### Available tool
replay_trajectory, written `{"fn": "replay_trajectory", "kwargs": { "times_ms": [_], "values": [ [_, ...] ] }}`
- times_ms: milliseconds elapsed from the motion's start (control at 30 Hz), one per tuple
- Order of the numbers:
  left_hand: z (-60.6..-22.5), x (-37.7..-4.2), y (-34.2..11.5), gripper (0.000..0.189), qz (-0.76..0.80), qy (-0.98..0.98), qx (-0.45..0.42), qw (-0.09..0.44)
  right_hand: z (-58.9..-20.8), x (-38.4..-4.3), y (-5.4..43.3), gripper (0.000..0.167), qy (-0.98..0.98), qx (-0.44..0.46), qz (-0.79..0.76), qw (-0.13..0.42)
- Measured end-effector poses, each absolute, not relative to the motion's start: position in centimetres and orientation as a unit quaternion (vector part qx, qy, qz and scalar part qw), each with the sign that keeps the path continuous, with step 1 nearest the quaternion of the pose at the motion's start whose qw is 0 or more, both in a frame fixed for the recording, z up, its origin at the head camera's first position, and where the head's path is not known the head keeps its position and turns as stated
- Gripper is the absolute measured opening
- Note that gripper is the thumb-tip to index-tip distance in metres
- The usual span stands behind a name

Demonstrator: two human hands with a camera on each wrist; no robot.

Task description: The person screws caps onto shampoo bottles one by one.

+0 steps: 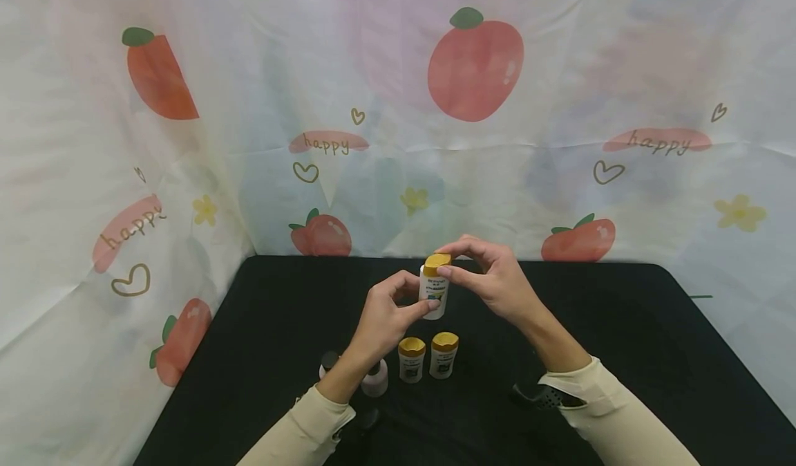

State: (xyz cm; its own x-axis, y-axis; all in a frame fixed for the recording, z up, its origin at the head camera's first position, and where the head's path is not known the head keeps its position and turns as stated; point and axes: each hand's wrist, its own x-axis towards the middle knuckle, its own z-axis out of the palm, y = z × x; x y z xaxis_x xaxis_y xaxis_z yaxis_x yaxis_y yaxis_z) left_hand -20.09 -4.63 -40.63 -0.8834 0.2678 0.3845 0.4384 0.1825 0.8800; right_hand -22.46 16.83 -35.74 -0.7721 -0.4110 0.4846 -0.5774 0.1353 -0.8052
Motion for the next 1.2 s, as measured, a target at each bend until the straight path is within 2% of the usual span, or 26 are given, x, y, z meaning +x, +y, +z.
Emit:
{"fn": "replay_trajectory", "kwargs": {
  "times_ms": [500,633,867,1200],
  "values": [
    [-40.86,-20.00,-4.10,0.022,-0.599,-0.767,-0.213,0.090,-36.73,-22.29,16.08,0.023,-0.759,0.281,0.569,0.147],
    [-40.88,-20.10,-4.14,0.022,-0.592,-0.771,-0.216,0.092,-36.77,-22.33,16.09,0.022,-0.763,0.274,0.569,0.136],
    [-40.66,-20.39,-4.60,0.019,-0.582,-0.774,-0.239,0.068,-36.37,-22.20,16.20,0.023,-0.771,0.301,0.555,0.079],
    [-40.63,-20.19,-4.42,0.019,-0.577,-0.778,-0.235,0.079,-36.59,-21.95,15.98,0.021,-0.782,0.276,0.543,0.132]
  ]
}}
